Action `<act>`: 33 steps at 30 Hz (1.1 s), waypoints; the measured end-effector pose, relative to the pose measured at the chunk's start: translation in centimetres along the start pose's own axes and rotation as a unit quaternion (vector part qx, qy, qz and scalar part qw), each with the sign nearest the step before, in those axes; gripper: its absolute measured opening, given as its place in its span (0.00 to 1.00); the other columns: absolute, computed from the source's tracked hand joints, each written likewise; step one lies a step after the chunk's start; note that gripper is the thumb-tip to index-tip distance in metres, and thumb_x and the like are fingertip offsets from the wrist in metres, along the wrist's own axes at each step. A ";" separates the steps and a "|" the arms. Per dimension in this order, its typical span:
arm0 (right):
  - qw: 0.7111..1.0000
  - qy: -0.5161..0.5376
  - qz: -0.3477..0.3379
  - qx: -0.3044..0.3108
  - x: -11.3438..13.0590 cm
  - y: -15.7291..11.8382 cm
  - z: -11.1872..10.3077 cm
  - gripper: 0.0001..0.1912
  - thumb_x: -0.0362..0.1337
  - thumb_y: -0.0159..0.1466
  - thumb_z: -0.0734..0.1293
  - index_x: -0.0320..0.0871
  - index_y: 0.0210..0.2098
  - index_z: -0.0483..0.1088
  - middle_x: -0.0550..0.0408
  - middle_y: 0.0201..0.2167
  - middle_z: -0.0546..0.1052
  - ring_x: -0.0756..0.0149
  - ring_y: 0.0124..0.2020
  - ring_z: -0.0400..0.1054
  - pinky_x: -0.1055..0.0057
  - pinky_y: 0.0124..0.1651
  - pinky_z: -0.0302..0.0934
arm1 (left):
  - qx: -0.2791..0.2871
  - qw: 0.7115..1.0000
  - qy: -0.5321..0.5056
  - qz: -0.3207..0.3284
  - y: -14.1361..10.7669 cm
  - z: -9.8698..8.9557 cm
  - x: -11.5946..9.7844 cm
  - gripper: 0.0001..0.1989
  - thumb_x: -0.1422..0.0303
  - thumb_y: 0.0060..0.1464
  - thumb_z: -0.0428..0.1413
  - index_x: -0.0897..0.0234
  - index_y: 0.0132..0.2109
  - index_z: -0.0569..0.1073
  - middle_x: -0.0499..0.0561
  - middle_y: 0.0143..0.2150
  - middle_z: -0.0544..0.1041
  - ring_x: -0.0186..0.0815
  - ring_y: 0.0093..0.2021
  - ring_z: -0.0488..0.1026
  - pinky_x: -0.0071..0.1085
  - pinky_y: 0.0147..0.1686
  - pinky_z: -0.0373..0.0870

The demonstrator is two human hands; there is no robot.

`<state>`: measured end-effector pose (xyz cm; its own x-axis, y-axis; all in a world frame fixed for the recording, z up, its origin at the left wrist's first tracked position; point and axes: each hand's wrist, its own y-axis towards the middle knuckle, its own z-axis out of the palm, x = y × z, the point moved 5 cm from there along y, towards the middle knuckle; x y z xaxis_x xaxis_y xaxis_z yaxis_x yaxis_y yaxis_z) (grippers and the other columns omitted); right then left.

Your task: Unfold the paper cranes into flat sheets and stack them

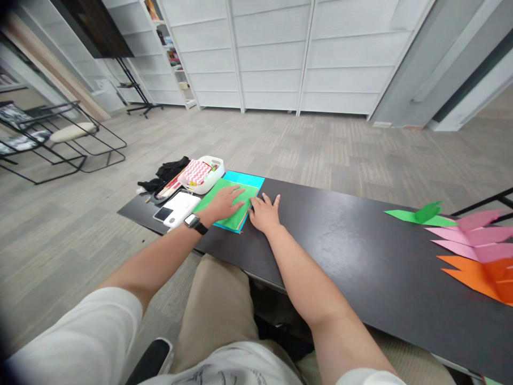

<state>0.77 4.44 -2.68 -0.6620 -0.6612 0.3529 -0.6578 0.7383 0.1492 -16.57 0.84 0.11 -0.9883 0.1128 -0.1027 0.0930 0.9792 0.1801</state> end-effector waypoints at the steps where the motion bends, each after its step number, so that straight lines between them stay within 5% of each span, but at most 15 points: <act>1: 1.000 -0.002 -0.006 0.005 0.1 0.0 -0.1 0.28 0.45 0.78 0.57 0.48 0.75 0.63 0.47 0.76 0.66 0.42 0.80 0.49 0.18 0.75 0.22 | -0.007 1.000 -0.002 -0.003 0.3 -0.2 -0.5 0.29 0.55 0.73 0.49 0.62 0.74 0.66 0.60 0.77 0.66 0.49 0.76 0.63 0.49 0.76 0.58; 6: 0.999 -0.010 0.031 -0.018 -1.6 -1.2 -2.2 0.31 0.44 0.77 0.56 0.48 0.77 0.59 0.46 0.79 0.61 0.43 0.80 0.51 0.20 0.76 0.28 | -0.066 0.997 -0.033 -0.011 1.7 -1.3 -3.5 0.25 0.59 0.73 0.48 0.62 0.71 0.70 0.59 0.72 0.72 0.46 0.72 0.68 0.44 0.74 0.62; 10: 0.991 -0.012 0.118 -0.063 -6.9 -4.6 -6.9 0.24 0.44 0.76 0.59 0.52 0.68 0.73 0.49 0.75 0.69 0.42 0.76 0.57 0.19 0.75 0.31 | -0.067 0.996 -0.052 0.017 2.2 -0.5 -6.4 0.24 0.63 0.68 0.54 0.63 0.68 0.73 0.60 0.66 0.75 0.49 0.67 0.71 0.46 0.71 0.66; 14: 0.971 -0.014 0.186 -0.150 -13.8 -10.8 -13.3 0.21 0.42 0.74 0.62 0.51 0.61 0.78 0.49 0.69 0.76 0.43 0.71 0.65 0.25 0.76 0.40 | -0.063 0.991 -0.092 0.073 3.4 1.2 -11.0 0.23 0.67 0.65 0.56 0.61 0.65 0.75 0.59 0.65 0.76 0.49 0.65 0.72 0.49 0.71 0.67; 17: 0.958 -0.013 0.213 -0.191 -18.3 -16.3 -17.2 0.21 0.41 0.73 0.62 0.45 0.59 0.79 0.45 0.64 0.80 0.48 0.65 0.71 0.43 0.73 0.57 | -0.058 0.980 -0.151 0.116 5.3 2.3 -15.9 0.21 0.66 0.66 0.56 0.59 0.63 0.77 0.57 0.63 0.78 0.48 0.64 0.73 0.49 0.70 0.68; 22: 0.905 -0.010 0.319 -0.282 -24.8 -25.1 -20.8 0.18 0.38 0.69 0.65 0.41 0.55 0.78 0.44 0.56 0.83 0.53 0.58 0.76 0.55 0.65 0.67 | -0.039 0.946 -0.302 0.113 8.9 4.3 -22.9 0.17 0.65 0.66 0.56 0.60 0.59 0.79 0.56 0.57 0.82 0.43 0.51 0.80 0.43 0.61 0.76; 27: 0.840 0.031 0.421 -0.340 -30.4 -29.3 -21.8 0.21 0.39 0.67 0.68 0.40 0.58 0.73 0.43 0.53 0.84 0.55 0.54 0.79 0.59 0.58 0.70 | -0.051 0.892 -0.448 0.025 10.1 6.6 -23.0 0.18 0.58 0.67 0.55 0.60 0.58 0.78 0.53 0.51 0.83 0.33 0.31 0.76 0.34 0.39 0.79; 33: 0.805 -0.046 0.482 -0.341 -35.6 -25.4 -22.9 0.25 0.45 0.67 0.70 0.39 0.59 0.74 0.39 0.56 0.82 0.49 0.58 0.76 0.54 0.62 0.66 | -0.053 0.876 -0.477 0.040 9.6 6.9 -21.9 0.17 0.57 0.66 0.56 0.57 0.56 0.79 0.50 0.46 0.82 0.31 0.27 0.72 0.32 0.32 0.74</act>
<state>49.30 12.29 2.16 -0.7910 0.2802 0.5439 0.5087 0.7951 0.3303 6.82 8.96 -2.64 -0.4237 0.3190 -0.8478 0.0960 0.9465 0.3081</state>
